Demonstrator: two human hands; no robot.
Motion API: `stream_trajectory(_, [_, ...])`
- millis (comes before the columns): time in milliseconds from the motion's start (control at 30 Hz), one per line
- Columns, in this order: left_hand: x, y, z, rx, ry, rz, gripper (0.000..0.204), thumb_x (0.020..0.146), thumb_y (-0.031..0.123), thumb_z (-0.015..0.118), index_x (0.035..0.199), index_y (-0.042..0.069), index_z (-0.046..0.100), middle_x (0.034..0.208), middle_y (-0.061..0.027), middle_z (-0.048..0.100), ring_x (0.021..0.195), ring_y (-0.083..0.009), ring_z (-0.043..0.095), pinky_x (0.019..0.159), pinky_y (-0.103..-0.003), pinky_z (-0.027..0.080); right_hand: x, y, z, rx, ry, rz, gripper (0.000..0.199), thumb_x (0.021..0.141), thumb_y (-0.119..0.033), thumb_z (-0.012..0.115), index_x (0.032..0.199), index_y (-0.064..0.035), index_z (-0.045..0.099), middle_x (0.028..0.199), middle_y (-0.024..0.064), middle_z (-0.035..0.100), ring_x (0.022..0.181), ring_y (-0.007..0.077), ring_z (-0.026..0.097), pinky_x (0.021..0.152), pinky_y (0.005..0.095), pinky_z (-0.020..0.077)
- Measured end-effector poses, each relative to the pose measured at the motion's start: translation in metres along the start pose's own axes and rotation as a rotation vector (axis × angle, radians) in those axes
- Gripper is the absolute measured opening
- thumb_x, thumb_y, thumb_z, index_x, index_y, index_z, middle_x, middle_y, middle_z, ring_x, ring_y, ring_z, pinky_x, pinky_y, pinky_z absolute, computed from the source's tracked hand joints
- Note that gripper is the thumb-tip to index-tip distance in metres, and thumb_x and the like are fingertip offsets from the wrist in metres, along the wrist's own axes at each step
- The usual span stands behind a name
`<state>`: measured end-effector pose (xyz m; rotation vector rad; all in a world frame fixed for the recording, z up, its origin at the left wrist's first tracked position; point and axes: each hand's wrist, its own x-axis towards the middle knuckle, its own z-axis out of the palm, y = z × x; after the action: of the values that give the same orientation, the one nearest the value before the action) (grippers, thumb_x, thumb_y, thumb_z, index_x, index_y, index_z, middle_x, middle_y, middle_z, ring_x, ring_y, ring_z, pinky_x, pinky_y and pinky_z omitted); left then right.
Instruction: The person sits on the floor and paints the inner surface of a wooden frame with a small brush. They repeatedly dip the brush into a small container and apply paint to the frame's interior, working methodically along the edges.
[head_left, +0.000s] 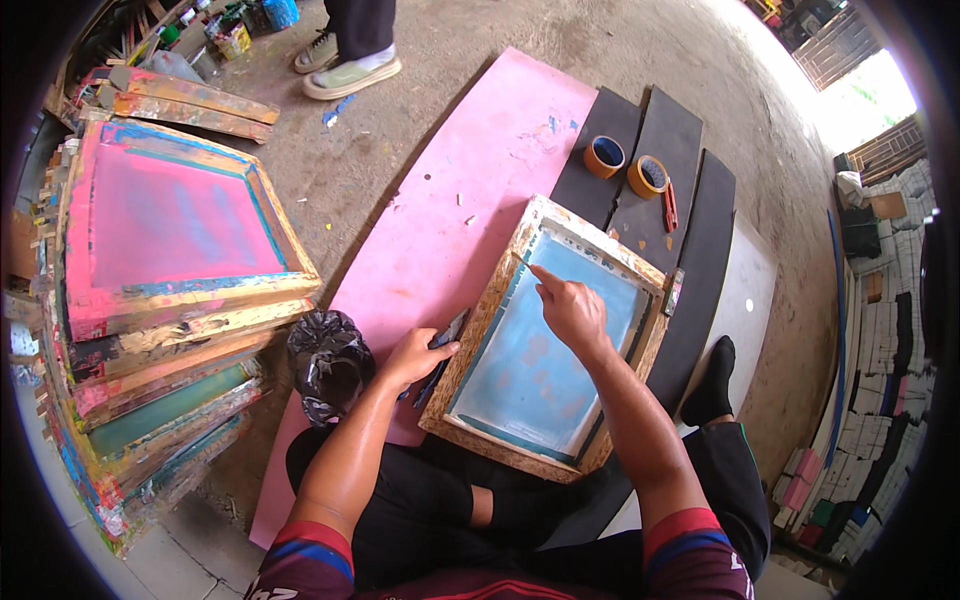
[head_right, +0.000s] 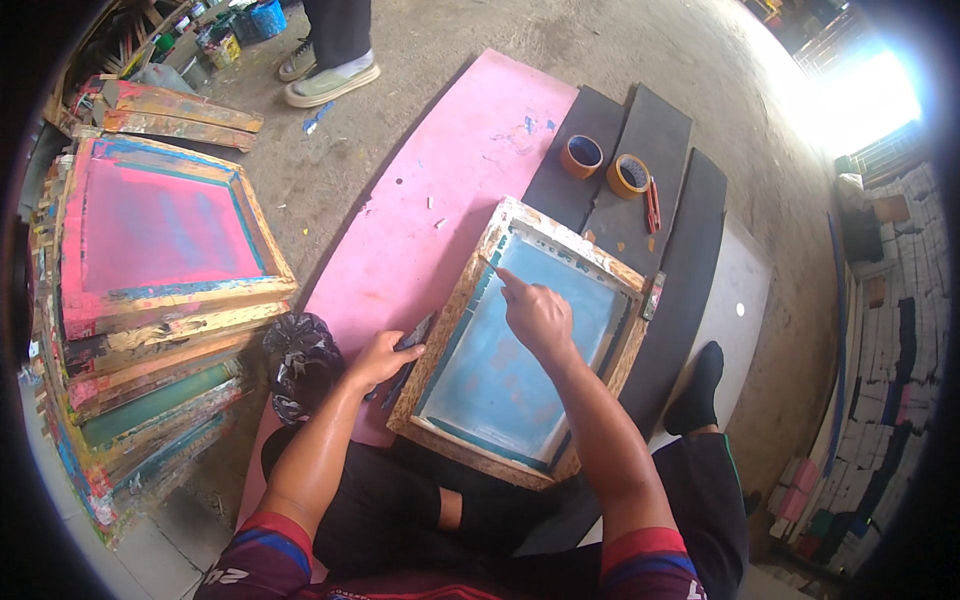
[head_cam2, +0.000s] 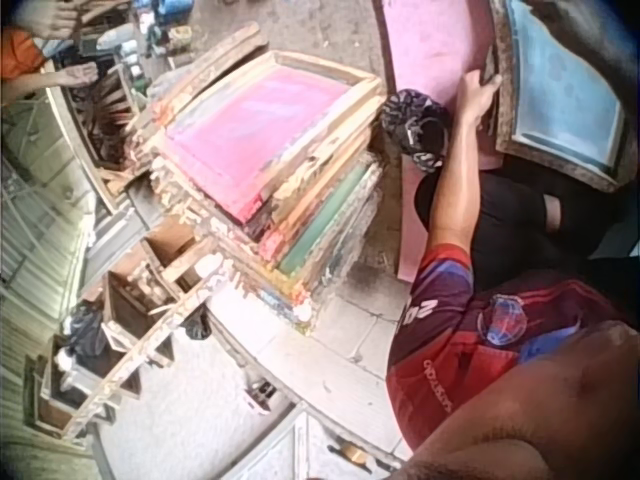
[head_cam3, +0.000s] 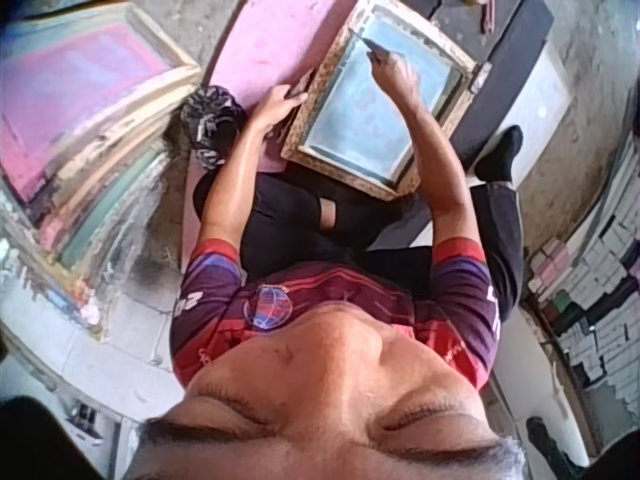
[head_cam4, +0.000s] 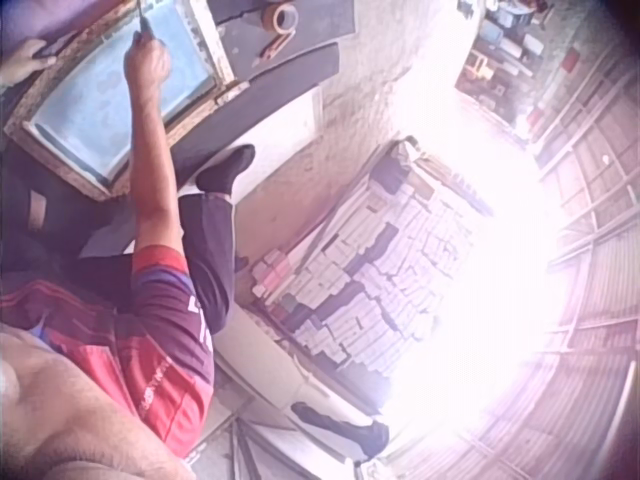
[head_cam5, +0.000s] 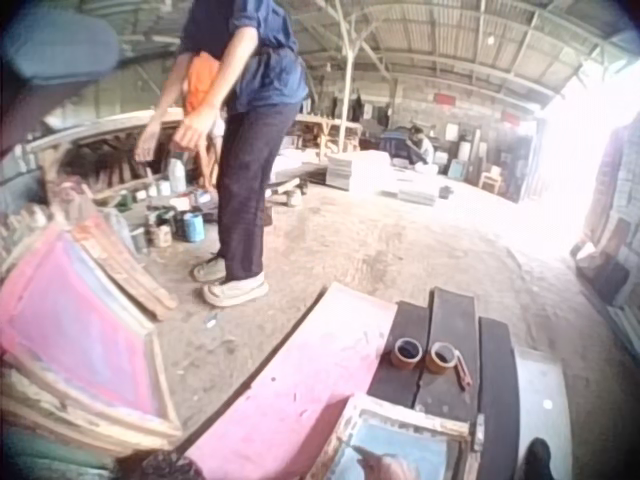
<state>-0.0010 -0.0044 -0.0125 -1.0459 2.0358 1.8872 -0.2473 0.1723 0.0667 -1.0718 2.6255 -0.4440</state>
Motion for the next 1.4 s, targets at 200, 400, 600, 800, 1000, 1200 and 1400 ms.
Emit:
stream_trajectory(200, [0.002, -0.003, 0.001, 0.114, 0.037, 0.009, 0.039, 0.098, 0.031, 0.082, 0.096, -0.007, 0.073, 0.079, -0.0112, 0.072, 0.078, -0.0142, 0.064, 0.072, -0.040, 0.051, 0.004, -0.033, -0.001, -0.251, -0.130, 0.084, 0.034, 0.105, -0.028, 0.065, 0.136, -0.0252, 0.076, 0.094, 0.0198, 0.079, 0.086, 0.0401, 0.077, 0.077, 0.0530, 0.0605])
stream_trajectory(400, [0.005, -0.016, 0.006, -0.015, 0.057, 0.069, 0.039, 0.097, 0.030, 0.082, 0.092, -0.007, 0.070, 0.076, -0.0078, 0.067, 0.076, -0.0142, 0.059, 0.071, -0.040, 0.050, 0.002, -0.008, 0.014, -0.044, -0.111, 0.030, 0.052, 0.101, -0.014, 0.059, 0.152, -0.0217, 0.063, 0.097, 0.0207, 0.079, 0.088, 0.0403, 0.078, 0.077, 0.0537, 0.0620])
stream_trajectory(600, [0.005, -0.003, 0.005, 0.040, 0.025, 0.037, 0.039, 0.098, 0.031, 0.082, 0.093, -0.006, 0.071, 0.078, -0.0092, 0.069, 0.078, -0.0142, 0.061, 0.072, -0.040, 0.051, 0.003, -0.008, 0.016, 0.175, -0.082, 0.150, 0.042, 0.106, -0.026, 0.063, 0.147, -0.0198, 0.069, 0.117, 0.0184, 0.080, 0.100, 0.0420, 0.078, 0.088, 0.0545, 0.0602])
stream_trajectory(800, [0.003, -0.004, -0.001, 0.076, 0.031, -0.002, 0.041, 0.098, 0.034, 0.082, 0.097, -0.006, 0.072, 0.082, -0.0109, 0.072, 0.080, -0.0155, 0.065, 0.074, -0.040, 0.053, 0.000, 0.010, 0.034, 0.305, -0.031, 0.102, 0.041, 0.106, -0.030, 0.066, 0.147, -0.0276, 0.069, 0.109, 0.0252, 0.078, 0.105, 0.0460, 0.075, 0.092, 0.0517, 0.0598])
stream_trajectory(1000, [0.000, 0.004, 0.002, 0.074, 0.023, 0.014, 0.042, 0.099, 0.035, 0.081, 0.098, -0.005, 0.072, 0.084, -0.0105, 0.074, 0.079, -0.0158, 0.066, 0.075, -0.040, 0.053, 0.001, 0.019, 0.036, 0.449, 0.030, 0.070, 0.040, 0.105, -0.025, 0.069, 0.146, -0.0220, 0.071, 0.108, 0.0233, 0.080, 0.103, 0.0429, 0.077, 0.091, 0.0472, 0.0599])
stream_trajectory(1200, [0.004, -0.007, -0.001, 0.016, -0.016, -0.008, 0.039, 0.100, 0.034, 0.081, 0.098, -0.005, 0.073, 0.084, -0.0059, 0.073, 0.078, -0.0124, 0.064, 0.073, -0.038, 0.053, 0.015, 0.021, 0.050, 0.692, 0.033, -0.009, 0.039, 0.107, -0.027, 0.068, 0.145, -0.0204, 0.071, 0.115, 0.0172, 0.082, 0.109, 0.0347, 0.079, 0.095, 0.0438, 0.0587])
stream_trajectory(1400, [0.002, -0.002, -0.002, 0.026, -0.026, 0.000, 0.039, 0.100, 0.033, 0.081, 0.100, -0.005, 0.074, 0.084, -0.0068, 0.074, 0.079, -0.0132, 0.064, 0.074, -0.038, 0.053, 0.015, 0.008, 0.011, 0.726, -0.312, 0.480, 0.039, 0.108, -0.028, 0.067, 0.145, -0.0201, 0.071, 0.123, 0.0177, 0.080, 0.117, 0.0335, 0.076, 0.099, 0.0419, 0.0576])
